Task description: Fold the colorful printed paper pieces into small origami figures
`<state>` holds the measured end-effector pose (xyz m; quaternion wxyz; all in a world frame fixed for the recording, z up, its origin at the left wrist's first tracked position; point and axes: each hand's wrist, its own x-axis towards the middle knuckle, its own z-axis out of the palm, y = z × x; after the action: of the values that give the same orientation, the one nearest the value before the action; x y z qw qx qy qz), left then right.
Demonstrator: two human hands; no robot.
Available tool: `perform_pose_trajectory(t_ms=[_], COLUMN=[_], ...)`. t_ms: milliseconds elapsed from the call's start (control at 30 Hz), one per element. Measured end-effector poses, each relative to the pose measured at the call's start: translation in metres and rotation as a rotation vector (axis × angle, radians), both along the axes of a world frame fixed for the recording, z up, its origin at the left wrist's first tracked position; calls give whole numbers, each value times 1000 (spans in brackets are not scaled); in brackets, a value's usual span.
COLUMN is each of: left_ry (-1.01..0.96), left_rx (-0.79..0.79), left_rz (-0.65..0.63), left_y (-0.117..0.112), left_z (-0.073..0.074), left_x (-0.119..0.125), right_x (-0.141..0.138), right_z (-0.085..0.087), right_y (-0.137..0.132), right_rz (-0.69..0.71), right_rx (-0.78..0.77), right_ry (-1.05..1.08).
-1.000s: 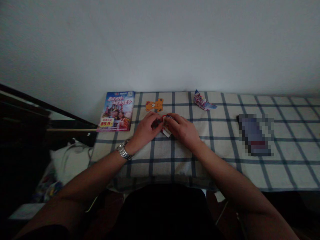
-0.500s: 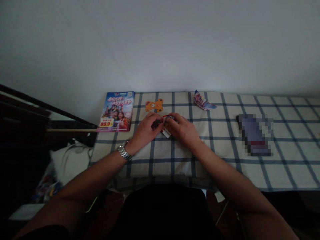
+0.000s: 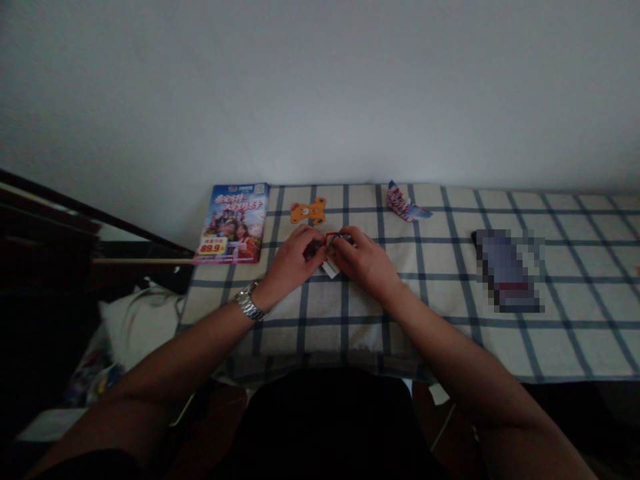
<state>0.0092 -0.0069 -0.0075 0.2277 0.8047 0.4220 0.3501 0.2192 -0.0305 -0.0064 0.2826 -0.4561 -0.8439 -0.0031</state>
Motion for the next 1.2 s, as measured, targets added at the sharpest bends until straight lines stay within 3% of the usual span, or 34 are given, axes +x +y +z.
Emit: perform_pose_trajectory(t_ms=[200, 567, 1200], left_ry=[11, -2, 19], left_rx=[6, 20, 3], left_rz=[0, -8, -13], left_y=[-1, 0, -1], left_z=[2, 1, 3], left_x=[0, -2, -2], right_x=[1, 6, 8], right_z=[2, 2, -3], right_y=[1, 2, 3], right_rz=[-8, 109, 58], right_rx=[-7, 14, -50], right_ry=[18, 102, 0])
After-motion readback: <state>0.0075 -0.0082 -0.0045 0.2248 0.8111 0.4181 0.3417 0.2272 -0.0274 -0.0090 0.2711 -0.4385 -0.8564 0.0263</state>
